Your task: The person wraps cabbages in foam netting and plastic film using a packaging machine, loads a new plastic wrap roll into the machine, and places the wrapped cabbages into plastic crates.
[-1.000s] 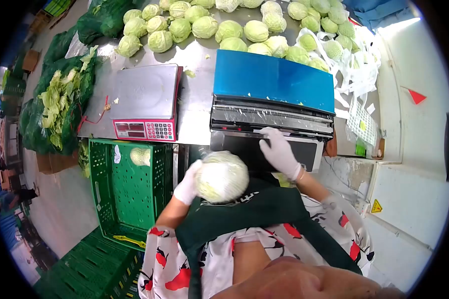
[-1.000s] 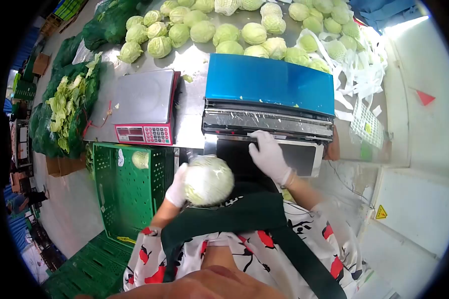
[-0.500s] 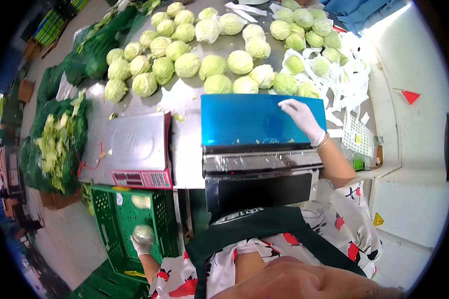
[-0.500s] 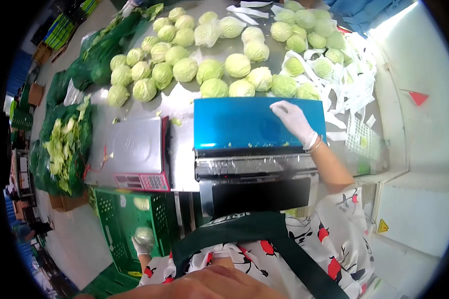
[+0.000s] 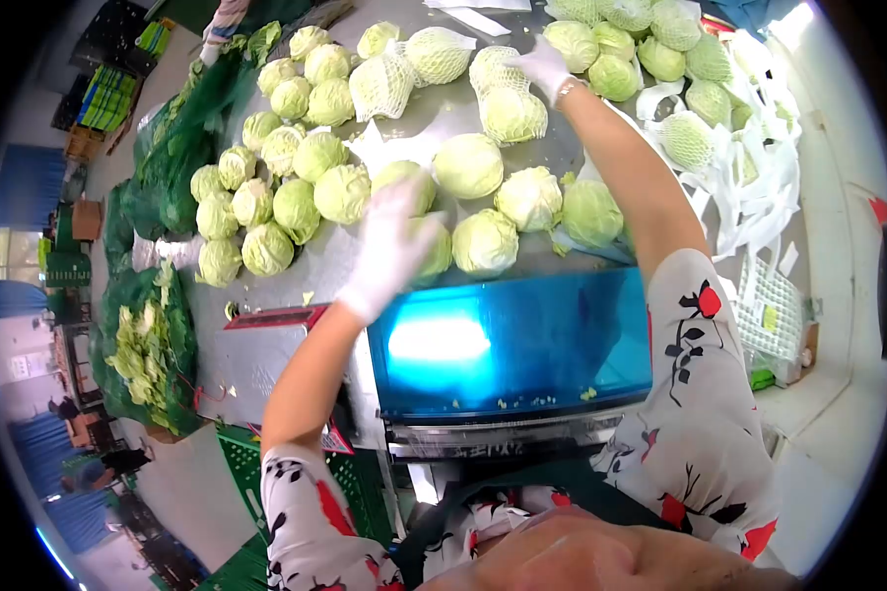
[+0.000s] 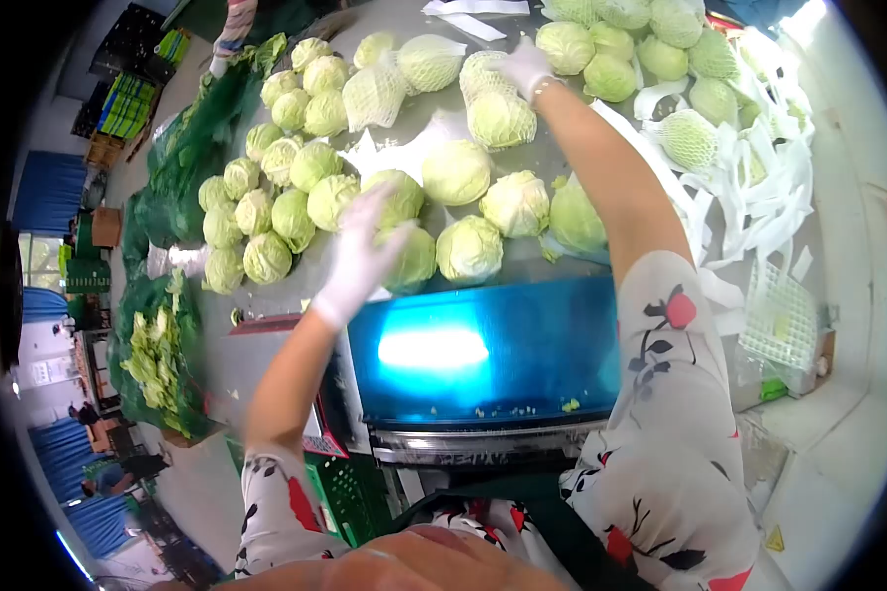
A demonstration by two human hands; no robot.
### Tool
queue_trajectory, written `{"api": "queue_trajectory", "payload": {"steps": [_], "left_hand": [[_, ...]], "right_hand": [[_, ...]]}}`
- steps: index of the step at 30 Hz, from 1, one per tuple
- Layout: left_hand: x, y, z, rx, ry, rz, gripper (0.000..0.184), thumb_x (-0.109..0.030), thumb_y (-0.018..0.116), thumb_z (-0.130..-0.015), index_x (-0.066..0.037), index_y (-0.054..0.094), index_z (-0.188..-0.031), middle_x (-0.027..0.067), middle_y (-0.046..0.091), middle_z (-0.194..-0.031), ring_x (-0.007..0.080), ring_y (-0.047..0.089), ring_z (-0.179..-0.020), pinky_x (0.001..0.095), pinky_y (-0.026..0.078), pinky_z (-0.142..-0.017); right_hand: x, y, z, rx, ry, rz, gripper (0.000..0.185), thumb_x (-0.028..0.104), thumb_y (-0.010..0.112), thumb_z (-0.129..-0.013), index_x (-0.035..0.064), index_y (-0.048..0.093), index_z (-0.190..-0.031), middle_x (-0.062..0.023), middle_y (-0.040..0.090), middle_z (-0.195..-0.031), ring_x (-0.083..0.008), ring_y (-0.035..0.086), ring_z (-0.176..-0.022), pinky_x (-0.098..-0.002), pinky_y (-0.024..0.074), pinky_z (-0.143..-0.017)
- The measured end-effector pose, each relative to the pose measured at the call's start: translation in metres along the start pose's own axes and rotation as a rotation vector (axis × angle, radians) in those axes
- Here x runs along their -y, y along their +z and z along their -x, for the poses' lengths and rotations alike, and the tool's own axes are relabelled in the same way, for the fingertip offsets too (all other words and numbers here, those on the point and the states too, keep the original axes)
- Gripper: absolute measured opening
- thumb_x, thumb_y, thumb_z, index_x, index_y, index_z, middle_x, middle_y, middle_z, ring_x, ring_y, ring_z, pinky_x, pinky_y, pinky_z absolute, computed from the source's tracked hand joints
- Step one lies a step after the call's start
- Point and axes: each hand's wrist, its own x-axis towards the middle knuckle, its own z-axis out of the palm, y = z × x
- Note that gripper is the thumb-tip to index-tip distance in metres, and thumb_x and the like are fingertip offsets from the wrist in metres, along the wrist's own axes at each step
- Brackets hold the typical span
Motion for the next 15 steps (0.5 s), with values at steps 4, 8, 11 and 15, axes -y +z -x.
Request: {"api": "queue_trajectory", "payload": {"steps": [4,8,11,15], "left_hand": [[-0.004,0.112,-0.124,0.051,-0.157,-0.153,0.114,-0.059,0.078,-0.074,0.007,0.027,-0.152,0.027,0.057,-0.135,0.0409,0.038,-0.142,0.0593,0.018,-0.118],[0.01,0.165,-0.193,0.228,-0.478,-0.087,0.132,-0.067,0.084,-0.061,0.009,0.023,-0.151,0.0261,0.059,-0.133,0.039,0.049,-0.134,0.0544,0.025,-0.117],[0.018,0.18,-0.206,0.292,-0.545,-0.029,0.135,-0.068,0.086,-0.058,0.014,0.025,-0.146,0.0266,0.062,-0.127,0.0364,0.061,-0.118,0.0438,0.044,-0.104],[0.008,0.182,-0.195,0.115,-0.406,0.067,0.124,-0.055,0.091,-0.057,0.009,0.031,-0.144,0.0247,0.063,-0.124,0.0337,0.067,-0.108,0.039,0.053,-0.096]], "right_hand": [[0.011,0.038,-0.018,0.092,0.096,0.198,0.132,0.061,0.086,-0.059,-0.0074,0.023,-0.153,-0.0407,0.039,-0.145,-0.0477,0.046,-0.133,-0.043,0.0411,-0.112],[-0.038,0.058,-0.031,0.219,0.033,-0.063,0.134,0.062,0.086,-0.057,-0.0076,0.022,-0.152,-0.0356,0.04,-0.149,-0.0437,0.044,-0.138,-0.0439,0.0403,-0.113],[-0.052,0.052,-0.034,0.182,0.152,-0.194,0.131,0.06,0.088,-0.058,-0.0139,0.025,-0.147,-0.0319,0.05,-0.14,-0.0349,0.056,-0.129,-0.0382,0.0487,-0.105],[-0.064,0.025,-0.015,0.204,0.239,-0.558,0.118,0.046,0.091,-0.065,-0.0201,0.027,-0.139,-0.0274,0.058,-0.131,-0.0277,0.066,-0.112,-0.0344,0.0569,-0.092]]}}
